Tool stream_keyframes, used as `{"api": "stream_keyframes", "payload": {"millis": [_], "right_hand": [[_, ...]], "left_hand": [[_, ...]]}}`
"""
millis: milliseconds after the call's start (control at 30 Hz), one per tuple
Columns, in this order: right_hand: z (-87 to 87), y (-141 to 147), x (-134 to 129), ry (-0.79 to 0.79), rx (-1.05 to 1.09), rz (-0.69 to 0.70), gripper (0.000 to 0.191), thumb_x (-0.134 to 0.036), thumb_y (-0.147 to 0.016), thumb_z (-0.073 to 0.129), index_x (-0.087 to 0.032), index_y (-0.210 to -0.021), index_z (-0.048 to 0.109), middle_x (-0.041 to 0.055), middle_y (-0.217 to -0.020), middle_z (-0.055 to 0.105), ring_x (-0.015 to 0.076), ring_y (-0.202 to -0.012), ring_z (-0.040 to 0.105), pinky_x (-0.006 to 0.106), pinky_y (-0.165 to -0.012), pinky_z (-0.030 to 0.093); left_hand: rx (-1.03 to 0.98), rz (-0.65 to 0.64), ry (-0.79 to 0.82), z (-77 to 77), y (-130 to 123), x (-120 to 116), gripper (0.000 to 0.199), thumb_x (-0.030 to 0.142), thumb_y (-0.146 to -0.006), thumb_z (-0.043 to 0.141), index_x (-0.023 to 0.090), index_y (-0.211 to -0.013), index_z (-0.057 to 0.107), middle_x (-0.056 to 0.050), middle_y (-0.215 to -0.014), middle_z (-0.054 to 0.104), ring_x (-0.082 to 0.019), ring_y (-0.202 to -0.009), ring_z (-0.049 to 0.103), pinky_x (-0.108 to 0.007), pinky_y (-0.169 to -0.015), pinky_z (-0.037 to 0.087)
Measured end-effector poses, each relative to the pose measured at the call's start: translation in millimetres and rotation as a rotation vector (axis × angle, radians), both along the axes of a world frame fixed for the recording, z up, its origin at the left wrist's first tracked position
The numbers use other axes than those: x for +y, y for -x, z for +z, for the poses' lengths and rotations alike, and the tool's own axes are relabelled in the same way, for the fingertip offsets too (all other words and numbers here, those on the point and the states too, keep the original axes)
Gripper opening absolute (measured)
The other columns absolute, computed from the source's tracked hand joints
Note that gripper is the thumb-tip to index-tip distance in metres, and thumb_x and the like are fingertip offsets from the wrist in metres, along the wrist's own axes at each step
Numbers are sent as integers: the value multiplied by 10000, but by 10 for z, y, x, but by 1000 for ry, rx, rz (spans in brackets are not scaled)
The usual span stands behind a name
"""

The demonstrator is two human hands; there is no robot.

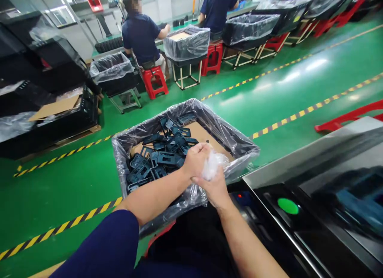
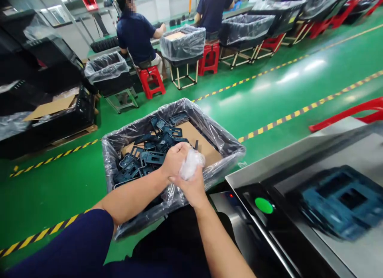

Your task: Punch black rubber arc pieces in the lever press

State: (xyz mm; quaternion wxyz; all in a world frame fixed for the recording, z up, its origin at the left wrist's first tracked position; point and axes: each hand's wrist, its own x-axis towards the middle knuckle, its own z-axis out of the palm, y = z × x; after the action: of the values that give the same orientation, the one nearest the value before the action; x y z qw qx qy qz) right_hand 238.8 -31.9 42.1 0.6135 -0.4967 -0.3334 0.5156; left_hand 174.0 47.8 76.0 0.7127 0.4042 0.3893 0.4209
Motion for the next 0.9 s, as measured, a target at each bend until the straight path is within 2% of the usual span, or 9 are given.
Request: {"api": "stream_keyframes", "payload": {"millis": [100,167,233,300,367,467,567,667,900], "right_hand": [[-380,-211,67,63,-55,-118,649,-319,-743,705,-203,-1323,438,134,-1208,640,253,-1010,663,465,-867,537],[-581,-350,82,68,-163,-160,534,-312,-786,648,-183,-1278,485,139,-1116,681,253,-901,691,458,-769,569],[-672,-443,59,48,-279,-179,452,-290,-791,630,-184,-1221,539,131,-1063,693,256,-886,688,449,-748,575],[-653,-493,8,19,-356,-164,383,-250,-771,646,-208,-1149,596,106,-1049,686,253,-944,668,438,-813,562],[-575,-522,-46,-40,-508,-121,359,-200,-784,626,-219,-1142,609,94,-1051,667,240,-989,645,413,-857,550],[-483,-551,-90,-119,-745,-24,381,-163,-839,552,-198,-1219,569,112,-1079,640,223,-999,634,367,-828,564],[-470,-553,-90,-105,-829,46,416,-166,-857,536,-183,-1273,532,140,-1119,626,223,-1017,629,350,-816,570],[-477,-533,-85,-74,-860,64,484,-159,-854,534,-181,-1334,483,159,-1150,614,233,-1054,618,355,-830,567],[-447,-508,-123,-32,-843,87,542,-136,-840,533,-199,-1373,457,167,-1172,617,250,-1092,609,378,-818,575]], "left_hand": [[12,-302,140,-229,-159,261,482,610,-680,688,146,-757,581,20,-573,494,-80,-494,446,-214,-506,377],[198,-504,131,-418,-224,649,462,600,-743,628,139,-765,613,-23,-607,547,-118,-535,511,-253,-547,421],[564,-409,-35,-662,-286,1176,396,524,-827,549,145,-754,636,-46,-648,583,-151,-594,555,-286,-600,449],[974,-333,-333,-942,-351,1752,251,371,-837,568,154,-761,671,-65,-755,629,-193,-740,595,-317,-712,462],[1297,-377,-548,-1220,-417,2277,145,230,-814,578,163,-843,704,-101,-936,647,-237,-903,593,-352,-806,452],[1547,-489,-767,-1562,-501,2839,276,156,-808,546,182,-1037,698,-143,-1198,574,-290,-1130,500,-406,-923,404],[1577,-671,-861,-1808,-540,3132,328,156,-832,516,182,-1116,678,-145,-1301,515,-314,-1266,382,-448,-1034,299],[1581,-780,-867,-1980,-532,3273,351,161,-854,484,192,-1155,664,-132,-1333,486,-325,-1287,350,-464,-1049,267],[1638,-855,-858,-2146,-529,3477,299,209,-851,509,151,-1082,691,-138,-1227,538,-370,-1271,351,-497,-1000,343]]}}
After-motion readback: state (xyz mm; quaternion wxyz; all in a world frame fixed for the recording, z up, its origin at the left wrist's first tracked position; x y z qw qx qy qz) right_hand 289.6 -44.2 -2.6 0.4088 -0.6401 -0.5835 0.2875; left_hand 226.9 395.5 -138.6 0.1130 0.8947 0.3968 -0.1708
